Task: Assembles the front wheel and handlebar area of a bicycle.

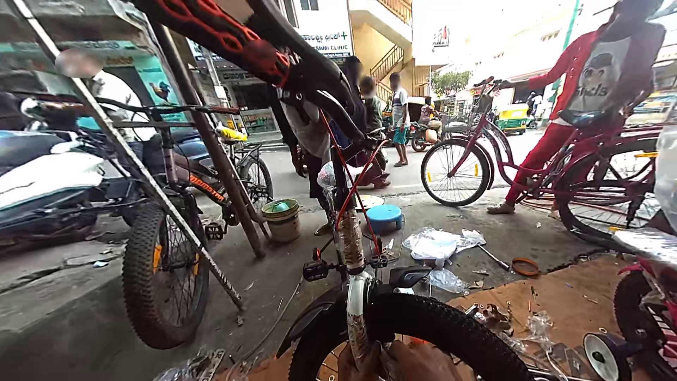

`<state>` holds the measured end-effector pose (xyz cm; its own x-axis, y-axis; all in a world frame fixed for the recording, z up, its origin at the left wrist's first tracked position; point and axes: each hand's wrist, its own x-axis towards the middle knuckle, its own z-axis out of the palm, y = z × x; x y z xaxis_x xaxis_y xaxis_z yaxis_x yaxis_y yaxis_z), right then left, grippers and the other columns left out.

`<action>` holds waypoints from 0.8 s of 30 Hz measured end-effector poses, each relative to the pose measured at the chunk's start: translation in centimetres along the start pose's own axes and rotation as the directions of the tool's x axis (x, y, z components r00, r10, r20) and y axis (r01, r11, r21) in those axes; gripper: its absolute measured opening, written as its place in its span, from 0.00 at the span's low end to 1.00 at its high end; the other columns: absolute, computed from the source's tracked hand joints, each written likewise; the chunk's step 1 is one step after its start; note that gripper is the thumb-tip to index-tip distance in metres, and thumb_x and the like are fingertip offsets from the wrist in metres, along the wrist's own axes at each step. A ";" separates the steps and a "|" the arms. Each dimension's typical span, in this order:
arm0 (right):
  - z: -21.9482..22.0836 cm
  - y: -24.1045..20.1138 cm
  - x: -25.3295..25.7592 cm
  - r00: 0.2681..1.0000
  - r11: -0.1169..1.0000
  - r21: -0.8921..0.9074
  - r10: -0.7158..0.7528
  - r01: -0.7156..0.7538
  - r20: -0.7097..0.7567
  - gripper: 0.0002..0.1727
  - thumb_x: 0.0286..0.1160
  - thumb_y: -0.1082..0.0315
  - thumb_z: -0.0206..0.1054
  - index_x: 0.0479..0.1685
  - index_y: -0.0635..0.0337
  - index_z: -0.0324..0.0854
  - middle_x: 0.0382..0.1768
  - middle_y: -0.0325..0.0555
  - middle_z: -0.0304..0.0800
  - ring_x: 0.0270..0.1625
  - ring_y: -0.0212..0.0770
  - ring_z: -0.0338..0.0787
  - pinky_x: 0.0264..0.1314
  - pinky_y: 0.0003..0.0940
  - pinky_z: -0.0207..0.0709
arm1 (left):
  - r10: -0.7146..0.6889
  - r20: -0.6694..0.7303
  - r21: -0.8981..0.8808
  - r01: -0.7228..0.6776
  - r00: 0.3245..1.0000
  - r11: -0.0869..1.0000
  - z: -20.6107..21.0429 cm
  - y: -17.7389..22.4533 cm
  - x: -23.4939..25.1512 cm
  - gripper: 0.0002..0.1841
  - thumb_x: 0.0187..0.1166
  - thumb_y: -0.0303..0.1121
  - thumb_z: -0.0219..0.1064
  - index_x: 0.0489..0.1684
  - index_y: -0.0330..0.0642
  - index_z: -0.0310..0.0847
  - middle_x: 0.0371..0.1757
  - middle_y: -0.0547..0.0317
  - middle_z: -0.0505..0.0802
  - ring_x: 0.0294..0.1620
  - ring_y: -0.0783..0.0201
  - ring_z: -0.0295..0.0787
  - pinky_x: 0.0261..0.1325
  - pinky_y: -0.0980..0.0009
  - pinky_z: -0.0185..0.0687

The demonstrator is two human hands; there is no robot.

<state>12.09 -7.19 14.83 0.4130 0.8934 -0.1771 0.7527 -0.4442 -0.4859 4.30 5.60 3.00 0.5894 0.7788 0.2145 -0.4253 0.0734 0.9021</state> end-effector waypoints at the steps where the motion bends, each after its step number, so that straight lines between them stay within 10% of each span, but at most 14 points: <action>1: 1.3 0.7 0.2 0.998 0.993 0.117 -0.026 0.032 -0.054 0.19 0.91 0.60 0.53 0.64 0.63 0.82 0.43 0.64 0.92 0.51 0.66 0.93 0.55 0.66 0.82 | 0.005 -0.012 0.016 -0.005 1.000 1.000 0.2 0.2 -0.1 0.05 0.72 0.25 0.62 0.41 0.38 0.79 0.21 0.66 0.90 0.19 0.72 0.87 0.28 0.73 0.87; 5: 2.1 2.4 0.3 0.991 0.960 0.246 -0.120 0.131 -0.058 0.17 0.91 0.61 0.55 0.63 0.63 0.82 0.40 0.60 0.93 0.47 0.61 0.94 0.54 0.64 0.83 | -0.022 -0.042 0.005 0.022 0.999 1.000 0.7 0.4 -0.4 0.08 0.70 0.28 0.65 0.42 0.37 0.79 0.22 0.66 0.91 0.20 0.72 0.87 0.29 0.73 0.87; 10: -2.2 0.1 -0.5 0.994 0.964 -0.245 -0.111 0.107 -0.006 0.14 0.85 0.69 0.56 0.58 0.57 0.86 0.49 0.60 0.92 0.56 0.63 0.90 0.63 0.67 0.73 | 0.052 -0.050 0.064 -0.048 0.997 0.997 0.4 -0.1 -0.9 0.19 0.71 0.31 0.66 0.57 0.29 0.72 0.27 0.65 0.91 0.23 0.71 0.89 0.31 0.72 0.90; 14: -3.7 -2.7 0.0 0.994 0.906 -0.410 -0.108 0.107 0.019 0.13 0.81 0.75 0.58 0.56 0.62 0.86 0.53 0.59 0.89 0.61 0.61 0.87 0.67 0.63 0.70 | 0.279 -0.074 0.373 -0.233 0.958 0.898 0.7 -0.3 -1.6 0.38 0.72 0.36 0.64 0.75 0.14 0.57 0.53 0.48 0.87 0.47 0.82 0.86 0.55 0.81 0.84; 19: -3.5 -3.5 0.8 0.993 0.893 -0.442 -0.113 0.088 -0.031 0.11 0.78 0.75 0.61 0.53 0.64 0.86 0.51 0.59 0.90 0.58 0.61 0.89 0.64 0.63 0.75 | 0.615 -0.031 0.739 -0.396 0.788 0.544 1.5 -2.0 -2.0 0.38 0.69 0.46 0.72 0.71 0.26 0.62 0.75 0.26 0.73 0.73 0.56 0.78 0.70 0.66 0.79; 22: -2.8 -3.3 1.1 0.998 0.877 -0.477 -0.067 0.055 -0.008 0.12 0.78 0.72 0.61 0.55 0.59 0.85 0.48 0.54 0.91 0.53 0.57 0.91 0.57 0.58 0.80 | 0.655 0.026 0.830 -0.381 0.755 0.406 1.2 -1.7 -1.7 0.28 0.73 0.45 0.72 0.66 0.37 0.76 0.75 0.28 0.76 0.65 0.51 0.86 0.57 0.62 0.89; 24: -2.9 -3.4 1.1 0.998 0.881 -0.471 -0.026 0.048 0.053 0.14 0.83 0.69 0.57 0.60 0.59 0.83 0.49 0.57 0.90 0.54 0.60 0.91 0.52 0.60 0.82 | 0.589 -0.046 0.831 -0.296 0.806 0.471 1.5 -0.9 -1.8 0.35 0.68 0.40 0.76 0.71 0.26 0.72 0.65 0.29 0.84 0.55 0.48 0.91 0.51 0.55 0.90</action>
<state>11.51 -4.92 18.78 0.3657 0.9069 -0.2091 0.9242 -0.3803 -0.0333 4.64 3.18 2.40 0.1928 0.7003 0.6873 0.1960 -0.7138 0.6723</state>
